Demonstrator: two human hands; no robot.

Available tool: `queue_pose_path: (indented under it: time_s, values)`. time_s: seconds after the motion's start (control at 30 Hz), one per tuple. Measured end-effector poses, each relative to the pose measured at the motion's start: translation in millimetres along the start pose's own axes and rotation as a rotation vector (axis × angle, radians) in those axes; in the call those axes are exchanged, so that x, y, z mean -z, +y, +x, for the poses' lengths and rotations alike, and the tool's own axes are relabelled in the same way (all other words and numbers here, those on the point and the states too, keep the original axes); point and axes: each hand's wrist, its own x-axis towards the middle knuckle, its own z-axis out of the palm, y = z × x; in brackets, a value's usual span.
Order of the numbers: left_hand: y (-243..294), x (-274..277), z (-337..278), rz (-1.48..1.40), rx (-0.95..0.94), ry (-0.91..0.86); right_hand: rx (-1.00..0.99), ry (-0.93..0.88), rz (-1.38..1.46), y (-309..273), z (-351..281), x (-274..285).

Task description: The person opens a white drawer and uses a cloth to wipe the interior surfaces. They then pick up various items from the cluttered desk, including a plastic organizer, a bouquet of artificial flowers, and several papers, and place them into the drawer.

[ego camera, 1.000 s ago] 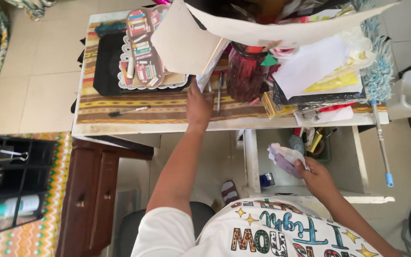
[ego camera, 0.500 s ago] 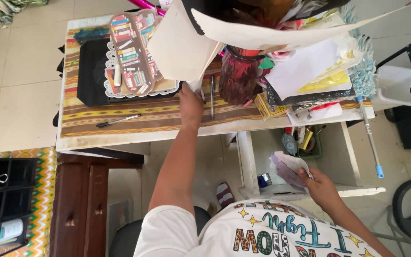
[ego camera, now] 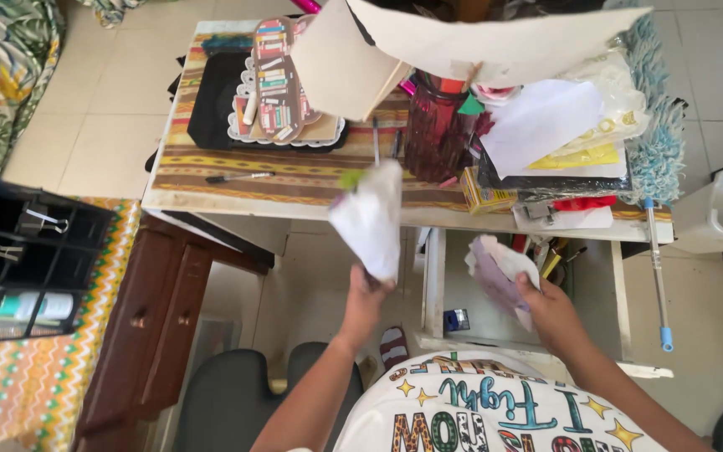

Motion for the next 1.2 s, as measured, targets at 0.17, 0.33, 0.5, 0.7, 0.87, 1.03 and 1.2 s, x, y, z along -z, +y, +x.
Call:
queue_pose_path:
  time_s: [0.17,0.33,0.5,0.7,0.87,1.03,1.2]
  values:
    - [-19,-30,-64,0.041,-0.193,-0.164,-0.197,-0.161,0.429,-27,-7,-15]
    - [35,-77,-78,0.593,-0.191,-0.169,-0.554,-0.557,0.537,-53,-34,-15]
    - [52,-117,-77,0.648,-0.281,-0.298,-0.488,-0.457,0.586,-64,-53,8]
    - [69,-163,-75,0.353,-0.19,-0.423,-0.279,-0.448,0.763,-84,-65,39]
    - [36,-196,-63,0.394,-0.256,-0.217,-0.04,-0.28,0.787,-71,-73,46]
    - [64,-212,-66,-0.158,-0.003,-0.352,-0.183,-0.18,0.522,-24,-77,50]
    - [64,-215,-63,-0.141,0.074,-0.344,-0.056,-0.029,0.581,-50,-92,62]
